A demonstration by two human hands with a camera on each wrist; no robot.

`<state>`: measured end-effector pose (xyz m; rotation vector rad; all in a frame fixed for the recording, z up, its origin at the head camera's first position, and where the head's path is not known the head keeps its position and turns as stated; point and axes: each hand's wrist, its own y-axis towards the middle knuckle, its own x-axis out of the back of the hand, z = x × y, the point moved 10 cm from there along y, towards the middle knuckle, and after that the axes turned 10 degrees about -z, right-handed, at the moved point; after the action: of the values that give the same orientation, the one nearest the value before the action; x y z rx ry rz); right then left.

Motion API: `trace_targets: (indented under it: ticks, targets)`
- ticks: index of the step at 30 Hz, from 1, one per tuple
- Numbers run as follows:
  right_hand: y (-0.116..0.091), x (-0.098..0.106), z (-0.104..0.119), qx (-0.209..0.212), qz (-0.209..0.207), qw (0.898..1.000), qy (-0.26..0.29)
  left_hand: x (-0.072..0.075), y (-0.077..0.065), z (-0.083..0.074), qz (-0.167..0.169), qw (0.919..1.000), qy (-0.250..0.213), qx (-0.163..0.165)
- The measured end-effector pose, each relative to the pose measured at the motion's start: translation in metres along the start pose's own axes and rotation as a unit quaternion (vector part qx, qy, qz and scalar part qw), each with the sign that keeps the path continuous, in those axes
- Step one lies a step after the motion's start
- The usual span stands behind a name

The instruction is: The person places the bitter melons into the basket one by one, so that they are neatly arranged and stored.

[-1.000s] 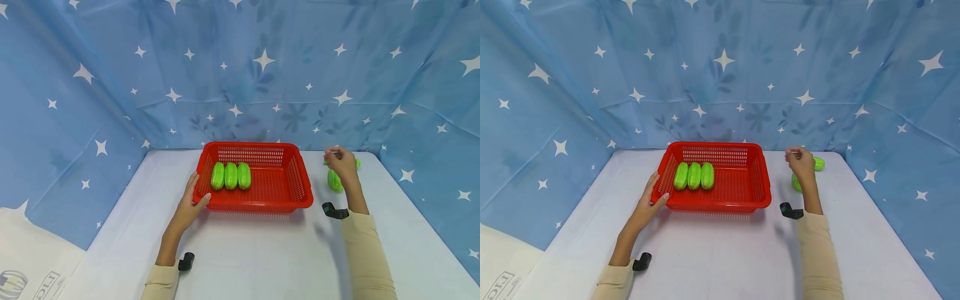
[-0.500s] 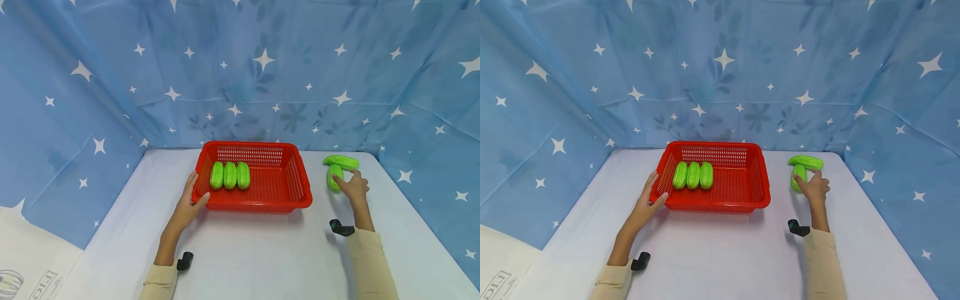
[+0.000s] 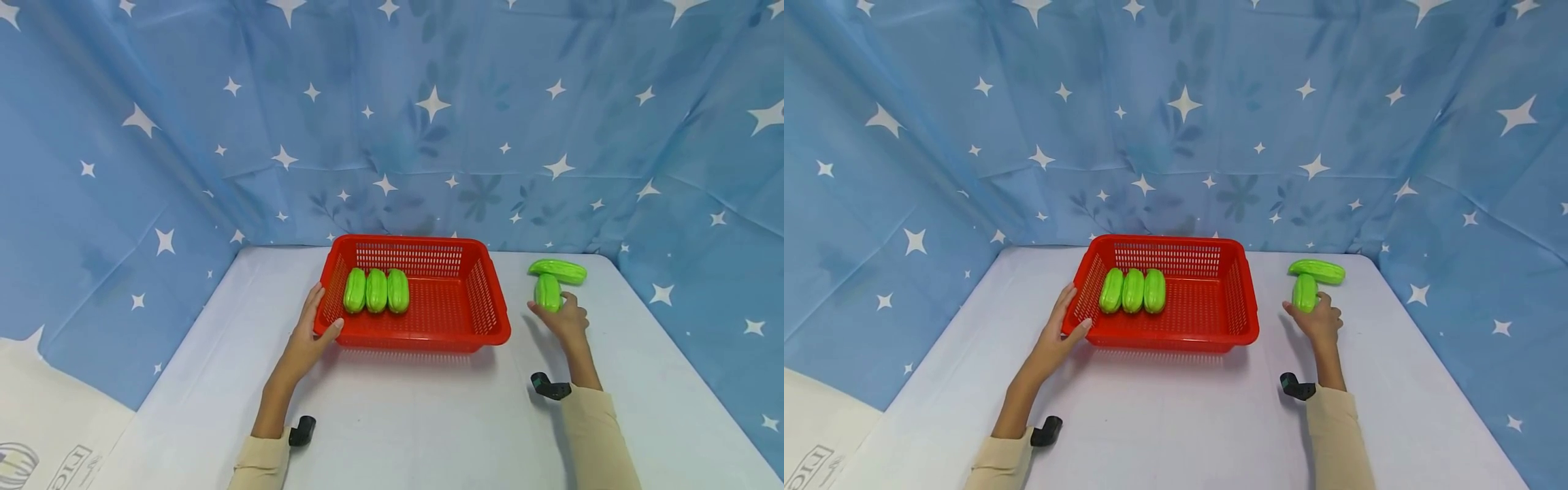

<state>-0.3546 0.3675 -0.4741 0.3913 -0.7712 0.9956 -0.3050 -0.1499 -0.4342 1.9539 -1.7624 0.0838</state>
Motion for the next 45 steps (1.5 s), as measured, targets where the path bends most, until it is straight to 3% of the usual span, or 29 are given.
trace_targets:
  ticks: [20, 32, 45]
  targets:
    - [0.004, 0.002, -0.006, 0.004, -0.046, 0.998, 0.037, -0.001, 0.0, 0.003, 0.0, 1.0, 0.002, 0.004]
    - [0.008, 0.002, -0.009, -0.01, -0.069, 0.997, 0.018, 0.0, 0.003, -0.001, -0.003, 1.0, -0.004, -0.005]
    - [0.0, 0.001, -0.006, -0.003, -0.068, 0.996, 0.055, 0.0, 0.001, 0.0, -0.003, 1.0, 0.0, -0.002]
